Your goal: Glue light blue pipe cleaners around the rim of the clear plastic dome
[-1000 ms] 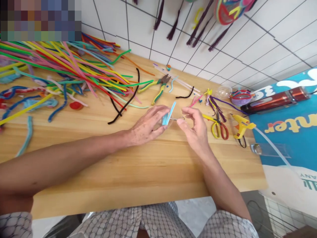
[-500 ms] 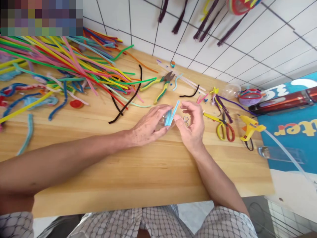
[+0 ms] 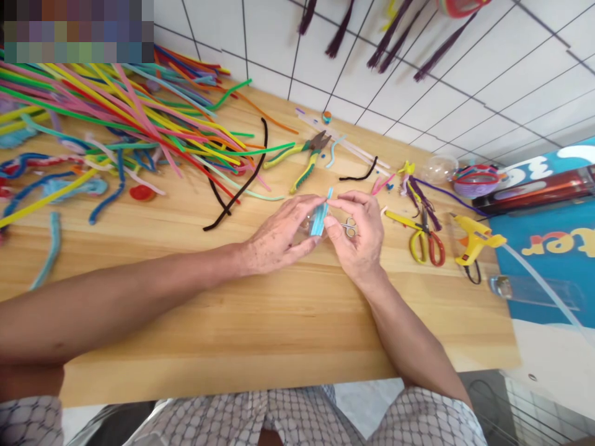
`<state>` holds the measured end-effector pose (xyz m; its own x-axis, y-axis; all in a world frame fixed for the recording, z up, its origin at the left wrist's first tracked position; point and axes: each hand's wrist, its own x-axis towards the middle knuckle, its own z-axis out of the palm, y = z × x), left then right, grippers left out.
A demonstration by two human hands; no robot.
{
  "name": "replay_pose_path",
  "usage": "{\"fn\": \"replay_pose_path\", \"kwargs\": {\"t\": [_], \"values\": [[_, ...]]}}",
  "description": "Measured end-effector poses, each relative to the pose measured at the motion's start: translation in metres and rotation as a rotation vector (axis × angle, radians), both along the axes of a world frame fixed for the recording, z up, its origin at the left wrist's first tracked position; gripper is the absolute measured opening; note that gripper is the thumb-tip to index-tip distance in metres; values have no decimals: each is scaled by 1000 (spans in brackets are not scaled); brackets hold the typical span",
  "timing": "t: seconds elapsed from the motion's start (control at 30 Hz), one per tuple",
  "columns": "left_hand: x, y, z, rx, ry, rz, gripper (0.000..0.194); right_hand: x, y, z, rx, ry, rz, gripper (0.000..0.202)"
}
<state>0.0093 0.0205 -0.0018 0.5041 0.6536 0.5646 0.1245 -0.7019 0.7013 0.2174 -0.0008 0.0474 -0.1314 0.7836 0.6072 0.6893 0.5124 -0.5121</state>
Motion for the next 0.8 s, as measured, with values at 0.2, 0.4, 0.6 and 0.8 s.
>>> {"fn": "replay_pose_path", "kwargs": {"t": [0.2,0.4,0.6,0.8], "values": [[0,-1,1,2,5,15,66,0,1,-1,3,-13,6,19],[0,0,-1,31,-8,19,67,0,3,-3,-49,7,-7,19],[1,-1,-2,16,-3,34,66,1,4,-4,-40,-4,2,17],[-2,-1,2,8,15,-7,67,2,4,-5,-83,-6,15,17]]}}
